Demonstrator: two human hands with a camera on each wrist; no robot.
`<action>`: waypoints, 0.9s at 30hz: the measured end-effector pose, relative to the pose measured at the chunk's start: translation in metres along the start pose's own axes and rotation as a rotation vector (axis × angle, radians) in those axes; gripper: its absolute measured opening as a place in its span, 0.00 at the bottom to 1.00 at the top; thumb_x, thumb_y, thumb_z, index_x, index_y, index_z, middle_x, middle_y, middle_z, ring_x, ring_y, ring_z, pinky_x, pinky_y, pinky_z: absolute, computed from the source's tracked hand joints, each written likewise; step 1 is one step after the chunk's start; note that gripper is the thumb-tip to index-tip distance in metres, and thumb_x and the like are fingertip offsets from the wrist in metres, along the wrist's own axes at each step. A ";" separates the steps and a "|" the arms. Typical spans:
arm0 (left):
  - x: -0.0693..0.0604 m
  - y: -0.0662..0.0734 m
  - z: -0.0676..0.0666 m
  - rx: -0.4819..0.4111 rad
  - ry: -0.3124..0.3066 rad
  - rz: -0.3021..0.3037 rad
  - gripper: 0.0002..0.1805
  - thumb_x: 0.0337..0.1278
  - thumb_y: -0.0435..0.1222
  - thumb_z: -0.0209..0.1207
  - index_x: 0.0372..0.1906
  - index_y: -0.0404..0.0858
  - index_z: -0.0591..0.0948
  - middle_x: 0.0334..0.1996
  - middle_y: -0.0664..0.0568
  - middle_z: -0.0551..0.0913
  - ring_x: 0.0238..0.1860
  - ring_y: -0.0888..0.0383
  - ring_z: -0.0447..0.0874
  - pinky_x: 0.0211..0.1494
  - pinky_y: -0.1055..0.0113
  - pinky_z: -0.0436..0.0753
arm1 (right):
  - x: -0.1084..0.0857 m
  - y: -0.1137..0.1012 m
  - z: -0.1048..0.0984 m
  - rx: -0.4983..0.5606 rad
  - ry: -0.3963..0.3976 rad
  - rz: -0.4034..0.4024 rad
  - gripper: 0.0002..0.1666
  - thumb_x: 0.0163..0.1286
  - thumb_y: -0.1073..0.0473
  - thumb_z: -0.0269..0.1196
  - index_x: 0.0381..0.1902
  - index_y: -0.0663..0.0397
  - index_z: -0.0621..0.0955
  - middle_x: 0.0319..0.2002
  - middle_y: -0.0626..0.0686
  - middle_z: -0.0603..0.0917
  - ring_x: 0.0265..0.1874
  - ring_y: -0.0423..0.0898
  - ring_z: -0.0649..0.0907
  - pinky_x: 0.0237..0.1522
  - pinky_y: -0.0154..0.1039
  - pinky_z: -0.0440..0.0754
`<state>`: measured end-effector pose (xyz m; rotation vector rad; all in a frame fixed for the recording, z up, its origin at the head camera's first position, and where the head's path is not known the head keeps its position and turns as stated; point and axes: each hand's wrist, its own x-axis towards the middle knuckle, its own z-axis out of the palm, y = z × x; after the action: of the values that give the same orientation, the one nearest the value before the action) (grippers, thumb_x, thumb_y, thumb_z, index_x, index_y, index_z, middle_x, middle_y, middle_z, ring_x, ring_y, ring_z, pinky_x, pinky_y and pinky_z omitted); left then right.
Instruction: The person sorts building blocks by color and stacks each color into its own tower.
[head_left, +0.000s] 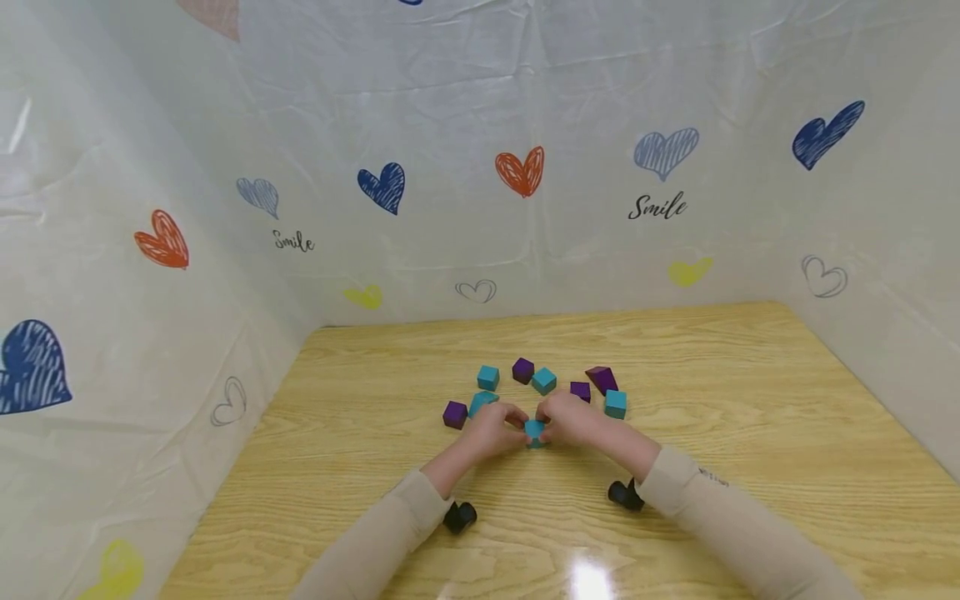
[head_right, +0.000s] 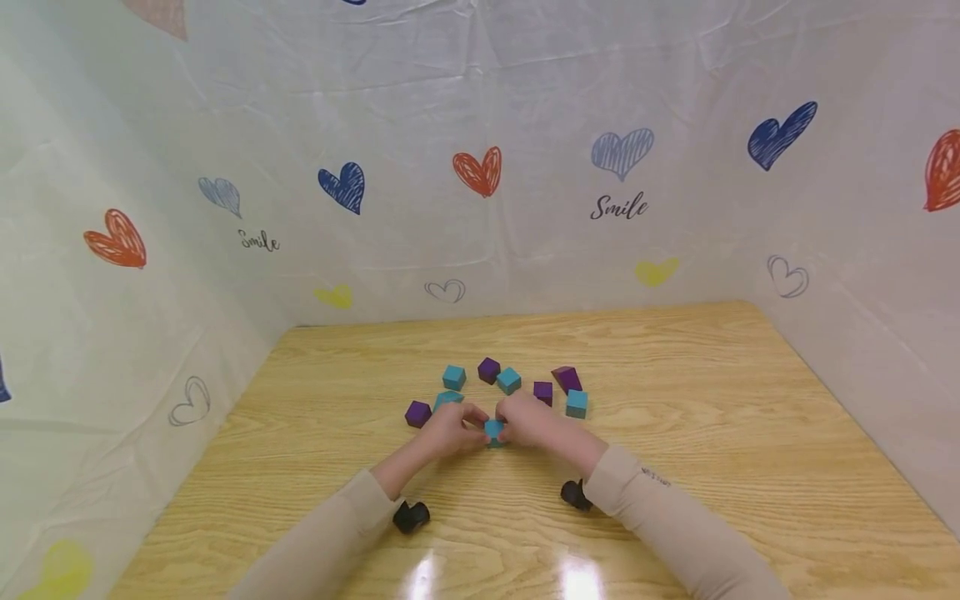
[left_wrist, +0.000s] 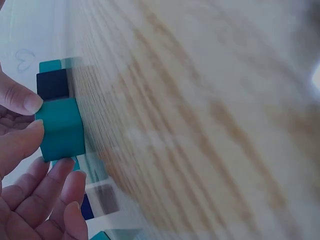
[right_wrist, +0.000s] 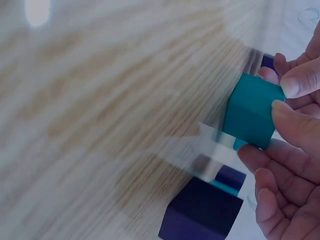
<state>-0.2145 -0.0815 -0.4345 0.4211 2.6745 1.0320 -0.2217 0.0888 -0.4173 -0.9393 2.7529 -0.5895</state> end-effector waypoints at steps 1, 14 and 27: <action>-0.001 -0.001 0.000 -0.008 -0.005 0.003 0.14 0.47 0.36 0.66 0.41 0.36 0.82 0.35 0.52 0.84 0.43 0.53 0.79 0.48 0.61 0.77 | -0.001 -0.001 0.001 0.011 -0.005 0.007 0.09 0.54 0.62 0.68 0.32 0.62 0.83 0.29 0.50 0.83 0.28 0.42 0.79 0.31 0.35 0.77; -0.015 -0.008 0.003 -0.034 -0.028 0.002 0.13 0.45 0.38 0.68 0.39 0.39 0.83 0.34 0.55 0.83 0.40 0.58 0.79 0.43 0.63 0.78 | -0.010 -0.008 0.008 0.093 -0.026 0.042 0.10 0.53 0.63 0.68 0.33 0.62 0.82 0.29 0.50 0.82 0.27 0.41 0.76 0.30 0.34 0.76; -0.026 -0.012 0.007 -0.117 -0.041 0.016 0.14 0.45 0.35 0.67 0.39 0.37 0.82 0.34 0.52 0.83 0.31 0.62 0.77 0.35 0.71 0.76 | -0.018 -0.010 0.011 0.146 -0.032 0.013 0.08 0.52 0.63 0.69 0.30 0.58 0.81 0.27 0.47 0.81 0.25 0.38 0.74 0.27 0.31 0.73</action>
<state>-0.1903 -0.0946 -0.4449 0.4364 2.5636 1.1646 -0.1988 0.0889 -0.4221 -0.8884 2.6444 -0.7549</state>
